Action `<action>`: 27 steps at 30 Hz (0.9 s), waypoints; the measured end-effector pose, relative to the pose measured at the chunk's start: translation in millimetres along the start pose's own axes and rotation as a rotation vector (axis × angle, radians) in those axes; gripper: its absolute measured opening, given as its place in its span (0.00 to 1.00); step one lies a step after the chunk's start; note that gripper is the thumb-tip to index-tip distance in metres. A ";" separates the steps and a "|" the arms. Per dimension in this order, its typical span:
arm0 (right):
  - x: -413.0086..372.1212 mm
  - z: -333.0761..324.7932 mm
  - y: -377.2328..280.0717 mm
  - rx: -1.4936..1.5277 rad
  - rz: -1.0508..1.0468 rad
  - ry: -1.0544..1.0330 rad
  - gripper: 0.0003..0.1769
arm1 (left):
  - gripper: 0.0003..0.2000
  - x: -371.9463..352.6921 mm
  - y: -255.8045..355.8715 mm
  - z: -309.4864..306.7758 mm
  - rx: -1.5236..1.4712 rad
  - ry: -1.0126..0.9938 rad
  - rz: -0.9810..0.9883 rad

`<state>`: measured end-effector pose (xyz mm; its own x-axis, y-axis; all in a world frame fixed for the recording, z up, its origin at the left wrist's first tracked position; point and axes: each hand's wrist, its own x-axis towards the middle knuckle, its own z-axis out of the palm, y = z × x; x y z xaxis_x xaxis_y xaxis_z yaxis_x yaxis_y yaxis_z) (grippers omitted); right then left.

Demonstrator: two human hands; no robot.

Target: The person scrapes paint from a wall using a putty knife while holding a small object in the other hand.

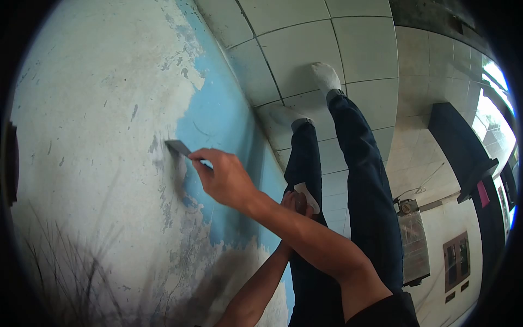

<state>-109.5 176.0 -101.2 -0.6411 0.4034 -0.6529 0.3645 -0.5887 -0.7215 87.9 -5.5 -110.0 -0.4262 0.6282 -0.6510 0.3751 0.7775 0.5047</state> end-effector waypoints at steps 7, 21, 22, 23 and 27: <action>-11.6 -3.9 -3.5 0.002 0.059 -0.076 0.11 | 0.34 6.8 14.0 -13.0 -0.100 0.030 -0.070; 3.2 -8.1 -6.1 -0.016 0.120 -0.101 0.11 | 0.32 4.2 5.5 -5.0 -0.073 0.000 -0.075; -4.7 -9.6 -12.6 -0.016 0.129 -0.115 0.11 | 0.31 5.6 7.0 -6.1 -0.085 0.018 -0.065; -9.2 -10.3 -15.7 -0.015 0.137 -0.132 0.11 | 0.31 7.6 8.0 -6.5 -0.095 0.037 -0.056; 10.4 -5.2 3.5 -0.022 0.082 -0.048 0.12 | 0.29 -6.7 -7.5 10.4 -0.163 0.032 -0.089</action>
<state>-111.3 181.8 -111.8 -0.6397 0.3198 -0.6989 0.4315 -0.6031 -0.6709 96.5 -15.8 -115.4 -0.4791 0.5551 -0.6800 0.1971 0.8229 0.5329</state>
